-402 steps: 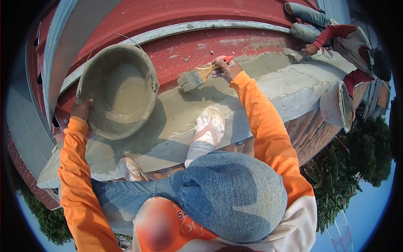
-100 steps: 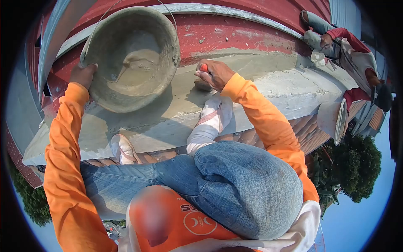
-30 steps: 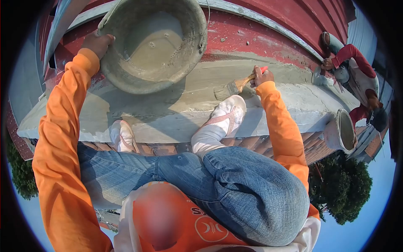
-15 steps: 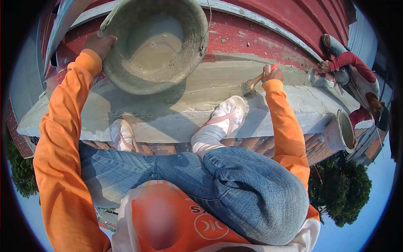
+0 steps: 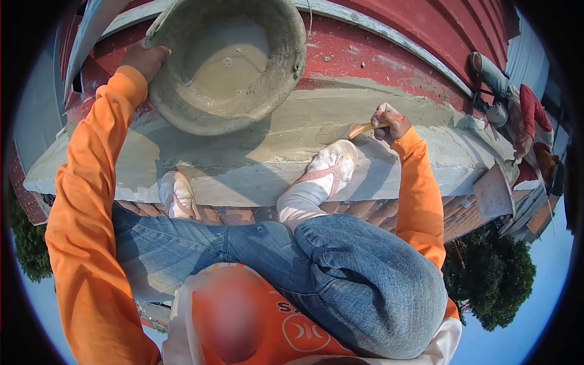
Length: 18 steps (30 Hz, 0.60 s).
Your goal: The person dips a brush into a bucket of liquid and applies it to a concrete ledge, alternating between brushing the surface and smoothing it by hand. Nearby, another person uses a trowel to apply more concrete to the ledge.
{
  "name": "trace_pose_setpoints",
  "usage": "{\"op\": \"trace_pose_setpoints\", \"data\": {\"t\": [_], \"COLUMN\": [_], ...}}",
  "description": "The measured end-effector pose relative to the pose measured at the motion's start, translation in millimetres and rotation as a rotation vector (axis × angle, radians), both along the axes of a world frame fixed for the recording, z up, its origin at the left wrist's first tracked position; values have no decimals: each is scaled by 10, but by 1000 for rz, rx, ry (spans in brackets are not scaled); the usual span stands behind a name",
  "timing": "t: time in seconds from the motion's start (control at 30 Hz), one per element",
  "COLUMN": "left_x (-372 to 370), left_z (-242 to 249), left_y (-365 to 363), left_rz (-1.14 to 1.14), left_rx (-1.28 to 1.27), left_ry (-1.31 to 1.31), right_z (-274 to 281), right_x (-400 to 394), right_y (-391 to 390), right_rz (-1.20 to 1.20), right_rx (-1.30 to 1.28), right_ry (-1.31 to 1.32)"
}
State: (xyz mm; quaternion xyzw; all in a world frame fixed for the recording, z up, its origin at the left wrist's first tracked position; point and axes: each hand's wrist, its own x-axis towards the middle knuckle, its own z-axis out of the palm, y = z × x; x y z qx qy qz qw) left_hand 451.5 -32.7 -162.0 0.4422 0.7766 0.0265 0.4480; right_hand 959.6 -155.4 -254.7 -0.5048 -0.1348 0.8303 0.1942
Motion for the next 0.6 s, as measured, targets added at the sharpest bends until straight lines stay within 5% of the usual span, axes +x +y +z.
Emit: {"op": "trace_pose_setpoints", "data": {"t": [0.07,0.2,0.37,0.47,0.5,0.6], "left_x": [-32,-18,-15,-24,-5,21], "left_z": [-55,-62,-49,-52,-47,-27], "left_y": [-8,28,13,-10,4,10], "left_rz": [-6,27,20,10,0,98], "left_rx": [32,36,29,51,52,2], "left_ry": [47,11,33,6,1,-44], "right_z": [150,216,13,153,270,585], "right_x": [121,-177,-274,-69,-79,-271], "right_y": [263,506,281,629,666,751], "right_rz": [208,-57,31,285,276,-100], "right_rx": [64,111,-13,154,150,222], "right_ry": [-224,-363,-524,-980,-986,-474]}}
